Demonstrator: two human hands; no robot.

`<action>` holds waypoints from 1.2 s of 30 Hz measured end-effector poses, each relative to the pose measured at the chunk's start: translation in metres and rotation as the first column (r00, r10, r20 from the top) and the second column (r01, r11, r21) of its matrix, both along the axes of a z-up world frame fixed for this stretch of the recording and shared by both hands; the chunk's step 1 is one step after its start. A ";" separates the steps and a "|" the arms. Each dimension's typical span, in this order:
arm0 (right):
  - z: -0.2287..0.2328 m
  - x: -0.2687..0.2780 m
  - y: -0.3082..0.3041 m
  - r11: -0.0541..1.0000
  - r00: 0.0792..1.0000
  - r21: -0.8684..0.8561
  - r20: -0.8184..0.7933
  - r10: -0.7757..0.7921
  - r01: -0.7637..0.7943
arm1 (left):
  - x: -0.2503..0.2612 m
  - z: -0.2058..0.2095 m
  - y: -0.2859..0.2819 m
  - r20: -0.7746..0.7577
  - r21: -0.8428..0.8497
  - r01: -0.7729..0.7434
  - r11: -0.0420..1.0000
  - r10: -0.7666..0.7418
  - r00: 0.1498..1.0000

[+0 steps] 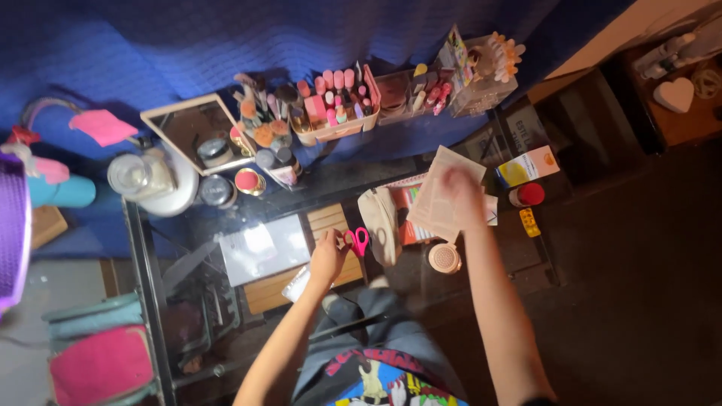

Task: The person packs various cosmetic items into a pink toiletry bag on a cluttered glass desk, then closes the bag and places it on a nearby chair. They then retrieve a small plastic bag containing jewelry, cut it open with scissors, and begin attaching small metal charms to a white circular disc.

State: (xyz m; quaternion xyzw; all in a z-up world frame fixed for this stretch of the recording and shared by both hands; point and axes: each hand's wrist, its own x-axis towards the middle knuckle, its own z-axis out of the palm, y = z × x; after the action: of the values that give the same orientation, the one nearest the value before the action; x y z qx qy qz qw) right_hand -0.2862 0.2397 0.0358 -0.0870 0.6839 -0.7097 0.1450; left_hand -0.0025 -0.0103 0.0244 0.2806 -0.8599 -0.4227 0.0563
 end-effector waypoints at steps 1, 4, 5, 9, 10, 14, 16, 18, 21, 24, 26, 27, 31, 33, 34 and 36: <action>0.004 -0.032 -0.002 0.912 0.933 -0.308 0.319 -0.168 0.269 | 0.002 0.003 0.005 0.011 -0.017 0.012 1.000 -0.012 1.000; -0.053 -0.150 0.013 0.737 0.773 -0.403 0.582 -0.252 0.543 | 0.005 0.007 0.014 -0.037 -0.121 0.009 0.993 -0.013 0.999; -0.071 -0.171 0.013 0.744 0.774 -0.400 0.584 -0.243 0.536 | 0.005 0.008 0.016 -0.035 -0.120 -0.002 0.993 -0.002 0.999; -0.084 -0.217 0.001 0.767 0.734 -0.331 0.631 -0.253 0.550 | 0.001 0.002 0.026 0.004 -0.099 -0.080 0.992 0.081 0.997; -0.073 -0.220 -0.007 0.791 0.739 -0.303 0.623 -0.257 0.531 | 0.000 -0.001 0.026 0.028 -0.072 -0.113 0.991 0.116 0.993; -0.072 -0.221 -0.010 0.827 0.744 -0.211 0.586 -0.319 0.521 | -0.008 0.001 0.032 -0.014 -0.069 -0.147 0.987 0.147 0.989; -0.080 -0.223 -0.004 0.850 0.767 -0.205 0.567 -0.301 0.485 | -0.015 0.010 0.034 -0.013 -0.149 -0.153 0.977 0.153 0.988; -0.084 -0.226 0.000 0.833 0.759 -0.187 0.547 -0.352 0.521 | -0.017 0.002 0.036 0.017 -0.162 -0.141 0.977 0.145 0.989; -0.089 -0.214 -0.002 0.796 0.765 -0.242 0.524 -0.374 0.554 | -0.019 -0.012 0.023 0.096 -0.161 -0.145 0.976 0.162 0.982; -0.110 -0.180 0.023 0.766 0.784 -0.325 0.512 -0.350 0.555 | -0.012 -0.026 0.022 0.178 -0.115 -0.160 0.980 0.179 0.968; -0.114 -0.171 0.026 0.758 0.802 -0.371 0.505 -0.320 0.536 | -0.019 -0.032 0.016 0.188 -0.112 -0.180 0.977 0.199 0.962; -0.112 -0.164 0.025 0.746 0.784 -0.397 0.562 -0.262 0.534 | -0.020 -0.032 0.015 0.180 -0.114 -0.184 0.976 0.203 0.963; -0.107 -0.147 0.029 0.638 0.816 -0.600 0.573 -0.078 0.483 | -0.019 -0.014 0.019 0.219 -0.107 -0.191 0.976 0.211 0.953; -0.069 -0.143 0.020 0.736 0.827 -0.519 0.553 -0.096 0.433 | -0.019 -0.014 0.021 0.217 -0.101 -0.197 0.975 0.215 0.952; -0.049 -0.144 0.013 0.817 0.843 -0.433 0.526 -0.114 0.380 | -0.020 -0.014 0.020 0.208 -0.098 -0.198 0.975 0.215 0.954; -0.063 -0.138 0.018 0.842 0.850 -0.398 0.512 -0.125 0.364 | -0.019 -0.017 0.019 0.185 -0.104 -0.201 0.974 0.218 0.958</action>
State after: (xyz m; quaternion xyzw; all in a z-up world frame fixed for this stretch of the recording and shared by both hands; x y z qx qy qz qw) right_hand -0.4239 0.2582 -0.0274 0.1439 0.4356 -0.8693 0.1841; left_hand -0.0214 0.0090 0.0076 0.4075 -0.8438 -0.3481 0.0279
